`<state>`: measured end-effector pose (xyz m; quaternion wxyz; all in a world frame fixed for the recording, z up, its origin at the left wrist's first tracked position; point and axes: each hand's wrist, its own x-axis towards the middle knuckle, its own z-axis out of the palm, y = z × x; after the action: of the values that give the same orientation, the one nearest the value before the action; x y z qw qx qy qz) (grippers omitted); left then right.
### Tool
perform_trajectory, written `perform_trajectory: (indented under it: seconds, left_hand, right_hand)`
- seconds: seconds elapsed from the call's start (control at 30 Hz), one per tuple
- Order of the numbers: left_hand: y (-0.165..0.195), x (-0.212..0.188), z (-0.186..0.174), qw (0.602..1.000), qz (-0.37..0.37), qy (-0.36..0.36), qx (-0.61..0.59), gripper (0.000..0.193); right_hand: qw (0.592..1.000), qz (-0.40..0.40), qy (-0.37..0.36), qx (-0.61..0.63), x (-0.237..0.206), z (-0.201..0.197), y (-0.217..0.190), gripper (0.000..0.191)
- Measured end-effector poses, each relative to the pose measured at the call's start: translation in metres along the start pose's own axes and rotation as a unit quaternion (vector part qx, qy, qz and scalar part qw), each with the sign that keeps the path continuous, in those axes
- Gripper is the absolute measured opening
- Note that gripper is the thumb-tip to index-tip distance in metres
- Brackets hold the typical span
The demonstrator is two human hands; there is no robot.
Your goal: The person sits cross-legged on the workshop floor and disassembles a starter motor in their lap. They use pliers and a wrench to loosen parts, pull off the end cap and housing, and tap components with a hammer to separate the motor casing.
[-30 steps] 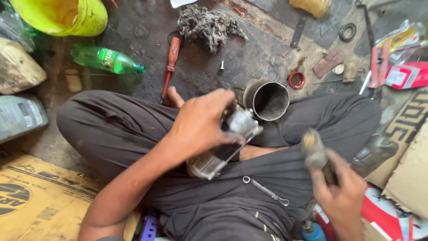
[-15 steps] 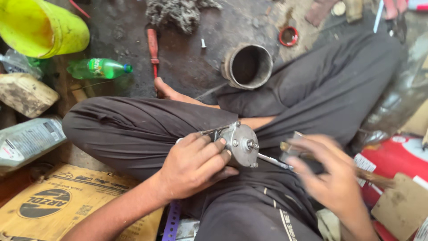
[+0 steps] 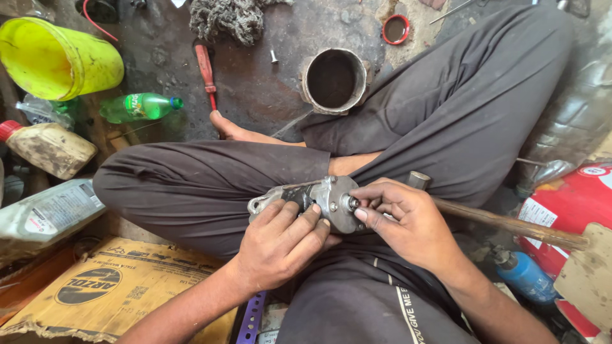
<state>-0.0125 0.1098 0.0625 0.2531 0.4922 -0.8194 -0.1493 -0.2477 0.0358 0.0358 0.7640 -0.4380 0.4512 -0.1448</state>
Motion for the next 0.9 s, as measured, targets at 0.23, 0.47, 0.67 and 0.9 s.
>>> perform_trajectory:
  seconds: [0.23, 0.47, 0.67, 0.9]
  left_hand:
    - [0.006, -0.013, 0.006, 0.999, -0.001, 0.017, 0.027, 0.030]
    - [0.027, -0.044, 0.009, 0.985, -0.046, 0.165, -0.020, 0.036]
    - [0.046, -0.077, -0.003, 0.923, -0.275, 0.223, -0.149, 0.054]
    - [0.034, -0.099, -0.012, 0.921, -0.277, 0.247, -0.117, 0.060]
  right_hand:
    - [1.000, -0.013, -0.005, -0.013, -0.002, 0.004, 0.006, 0.022]
    - [0.970, -0.131, 0.011, -0.205, -0.014, 0.043, -0.037, 0.034]
    - [0.933, -0.211, -0.053, -0.285, -0.007, 0.084, -0.050, 0.047]
    - [0.904, -0.284, -0.006, -0.319, -0.004, 0.111, -0.043, 0.054]
